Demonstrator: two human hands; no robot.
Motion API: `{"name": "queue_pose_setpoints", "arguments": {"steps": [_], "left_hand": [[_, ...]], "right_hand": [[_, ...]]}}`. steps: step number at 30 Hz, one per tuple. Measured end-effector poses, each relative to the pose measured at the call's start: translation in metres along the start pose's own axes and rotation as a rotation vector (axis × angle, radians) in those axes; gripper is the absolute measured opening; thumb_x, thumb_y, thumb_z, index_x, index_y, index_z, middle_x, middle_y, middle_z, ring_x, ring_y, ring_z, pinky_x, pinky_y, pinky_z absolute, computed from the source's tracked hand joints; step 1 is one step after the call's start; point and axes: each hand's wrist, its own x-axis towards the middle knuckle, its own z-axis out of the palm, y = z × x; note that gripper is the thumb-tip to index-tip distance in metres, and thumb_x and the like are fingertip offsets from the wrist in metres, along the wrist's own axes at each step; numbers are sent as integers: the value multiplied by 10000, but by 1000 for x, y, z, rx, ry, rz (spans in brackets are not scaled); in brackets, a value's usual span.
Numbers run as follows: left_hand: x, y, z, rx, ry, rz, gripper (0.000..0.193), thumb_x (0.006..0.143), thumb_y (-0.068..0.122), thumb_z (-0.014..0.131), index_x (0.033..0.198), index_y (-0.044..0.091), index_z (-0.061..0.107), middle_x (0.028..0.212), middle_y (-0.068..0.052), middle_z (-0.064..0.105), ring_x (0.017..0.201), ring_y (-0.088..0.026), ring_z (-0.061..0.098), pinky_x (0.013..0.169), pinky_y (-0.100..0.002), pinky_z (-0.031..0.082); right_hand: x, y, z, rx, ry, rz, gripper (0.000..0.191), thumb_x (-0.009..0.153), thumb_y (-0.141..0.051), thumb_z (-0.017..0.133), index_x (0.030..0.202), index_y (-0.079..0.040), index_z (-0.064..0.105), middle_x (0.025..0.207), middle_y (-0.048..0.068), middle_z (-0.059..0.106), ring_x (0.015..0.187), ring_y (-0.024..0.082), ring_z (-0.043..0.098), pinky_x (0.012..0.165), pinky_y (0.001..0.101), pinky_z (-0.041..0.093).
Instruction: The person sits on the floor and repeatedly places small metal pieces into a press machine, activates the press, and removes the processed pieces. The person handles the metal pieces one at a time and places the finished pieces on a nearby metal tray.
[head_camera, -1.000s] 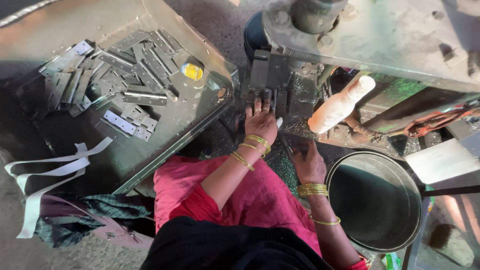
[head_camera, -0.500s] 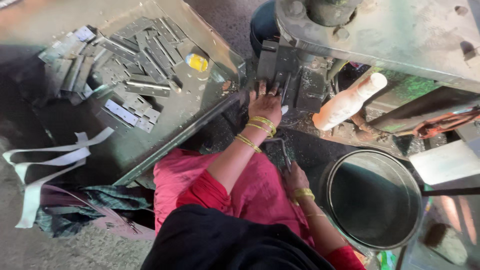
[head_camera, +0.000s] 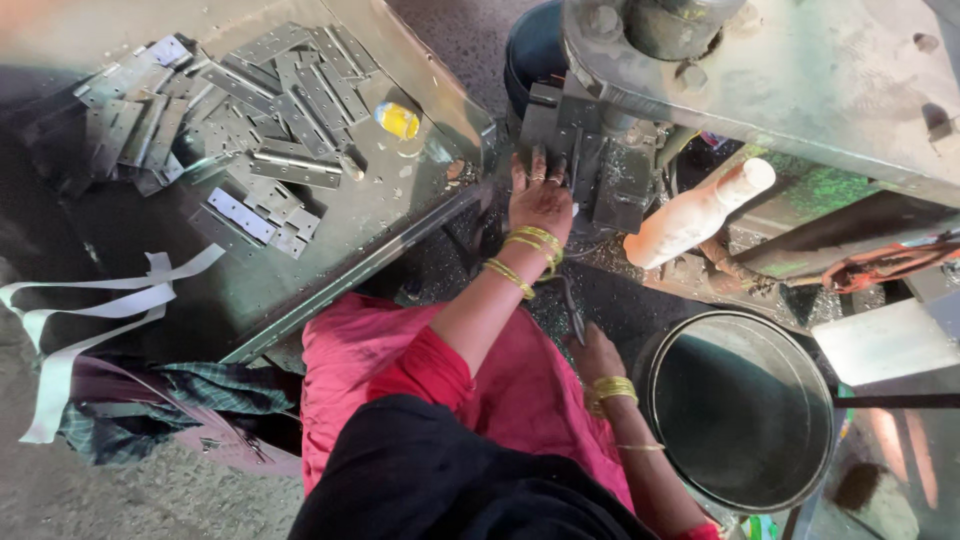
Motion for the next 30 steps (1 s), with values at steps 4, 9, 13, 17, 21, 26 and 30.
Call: {"name": "queue_pose_setpoints", "arguments": {"steps": [4, 9, 13, 17, 21, 26, 30], "left_hand": [[20, 7, -7, 73, -66, -43, 507, 936, 219, 466, 1426, 126, 556, 1677, -90, 211, 1546, -372, 87, 1194, -653, -24], [20, 6, 1, -34, -46, -82, 481, 1008, 239, 382, 1437, 122, 566, 1689, -75, 214, 1575, -332, 83, 1242, -633, -55], [21, 3, 11, -23, -183, -105, 467, 1011, 240, 311, 1398, 149, 558, 1704, -52, 100, 1581, -340, -24, 1224, -631, -76], [51, 0, 19, 117, -57, -165, 527, 1014, 185, 284, 1479, 41, 487, 1712, -63, 136, 1589, -324, 4, 1227, -639, -56], [75, 7, 19, 221, -86, -203, 600, 1021, 256, 246, 1569, 36, 353, 1693, -105, 143, 1562, -330, 42, 1217, -655, -42], [63, 13, -2, 276, -160, -118, 547, 988, 166, 407, 1530, 101, 389, 1678, -121, 146, 1547, -334, 84, 1193, -737, 38], [17, -20, -11, -200, 235, -157, 336, 974, 291, 559, 1260, 149, 666, 1570, -129, 425, 1526, -344, 285, 1215, -610, 206]], "right_hand": [[-2, -14, -21, -60, 10, 27, 350, 917, -411, 635, 1039, -83, 635, 1004, 224, 735, 952, 424, 720, 828, 544, 527], [-26, -28, 1, -41, 56, 45, 356, 967, -408, 619, 1045, -61, 603, 1011, 250, 716, 1018, 473, 652, 824, 572, 493], [-22, -25, -2, -5, 27, 59, 400, 922, -443, 660, 1000, -54, 612, 1012, 239, 716, 1024, 465, 651, 835, 565, 493], [-6, -16, -17, -84, 24, 50, 391, 918, -436, 666, 1018, -61, 624, 1013, 256, 713, 1017, 467, 660, 843, 568, 499], [-6, 5, 6, -16, 81, -28, 399, 931, -398, 613, 1156, -68, 609, 1017, 262, 723, 961, 479, 682, 837, 569, 514], [-5, 20, 42, -8, 77, 23, 446, 961, -432, 575, 1237, -82, 600, 1059, 290, 705, 1032, 504, 647, 844, 590, 503], [-18, -4, 9, -72, 41, 87, 449, 942, -449, 581, 1202, -83, 599, 1095, 300, 691, 1067, 537, 619, 863, 605, 503]]}}
